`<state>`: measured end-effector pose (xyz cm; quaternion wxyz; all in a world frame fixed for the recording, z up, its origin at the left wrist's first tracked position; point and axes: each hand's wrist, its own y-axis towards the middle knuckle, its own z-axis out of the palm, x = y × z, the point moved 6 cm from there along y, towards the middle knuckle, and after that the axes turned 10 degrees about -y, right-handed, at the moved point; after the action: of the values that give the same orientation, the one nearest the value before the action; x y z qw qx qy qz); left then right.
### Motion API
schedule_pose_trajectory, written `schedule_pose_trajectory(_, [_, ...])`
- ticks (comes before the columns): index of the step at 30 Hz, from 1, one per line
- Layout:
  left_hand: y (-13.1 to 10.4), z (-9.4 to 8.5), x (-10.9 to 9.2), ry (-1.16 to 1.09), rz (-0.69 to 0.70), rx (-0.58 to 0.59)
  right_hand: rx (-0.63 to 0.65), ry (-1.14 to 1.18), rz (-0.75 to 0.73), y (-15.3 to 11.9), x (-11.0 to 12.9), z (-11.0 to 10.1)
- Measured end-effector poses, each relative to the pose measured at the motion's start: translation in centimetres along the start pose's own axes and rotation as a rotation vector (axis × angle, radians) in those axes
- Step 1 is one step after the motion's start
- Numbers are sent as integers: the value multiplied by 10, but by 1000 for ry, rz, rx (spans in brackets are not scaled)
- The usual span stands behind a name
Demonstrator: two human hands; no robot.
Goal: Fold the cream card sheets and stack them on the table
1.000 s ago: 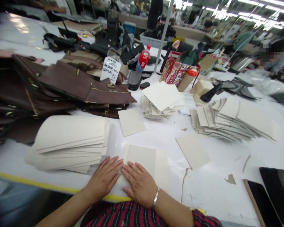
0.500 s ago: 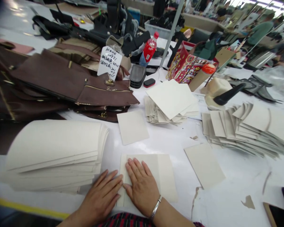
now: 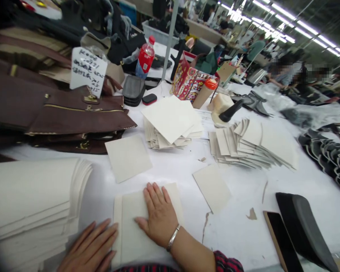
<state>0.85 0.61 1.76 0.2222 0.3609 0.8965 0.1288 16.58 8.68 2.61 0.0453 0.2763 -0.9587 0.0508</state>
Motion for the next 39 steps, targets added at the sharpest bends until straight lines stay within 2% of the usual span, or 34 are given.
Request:
schedule_pose_trajectory(2, [-2, 1, 1, -52, -28, 8, 2, 46, -28, -3, -8, -1])
schedule_pose_trajectory(4, [-1, -3, 3, -201, -158, -44, 2, 111, -47, -7, -19, -4])
schedule_pose_trajectory(5, [2, -4, 6, -306, -277, -81, -22, 130, -20, -9, -27, -6])
schedule_pose_trajectory(7, [7, -4, 17, -584, -604, -174, -108, 116, 118, -16, -48, -9])
schedule_pose_trajectory(9, [13, 3, 24, -908, -934, -281, -199, 65, 272, -25, -67, -7])
schedule_pose_trajectory(10, [18, 6, 26, -1058, -1057, -348, -224, 50, 311, -29, -72, -4])
schedule_pose_trajectory(12, [30, 13, 24, -1304, -1198, -435, -249, 74, 324, -35, -75, 3])
schedule_pose_trajectory(13, [37, 16, 22, -1394, -1230, -436, -257, 110, 308, -37, -74, 5])
schedule_pose_trajectory(15, [48, 22, 14, -1501, -1242, -343, -270, 203, 279, -41, -72, 3])
schedule_pose_trajectory(18, [52, 27, 3, -1519, -1193, -210, -288, 267, 243, -50, -69, -16])
schedule_pose_trajectory(23, [45, 24, -10, -1608, -1122, -196, -263, 210, 106, -67, -61, -63])
schedule_pose_trajectory(26, [47, 17, -17, -1632, -1101, -182, -233, 271, 46, -73, -56, -79])
schedule_pose_trajectory(33, [52, 11, -27, -1654, -1089, -204, -190, 485, 13, -80, -54, -83])
schedule_pose_trajectory(39, [54, 7, -32, -1680, -1084, -188, -131, 651, 97, -83, -58, -75])
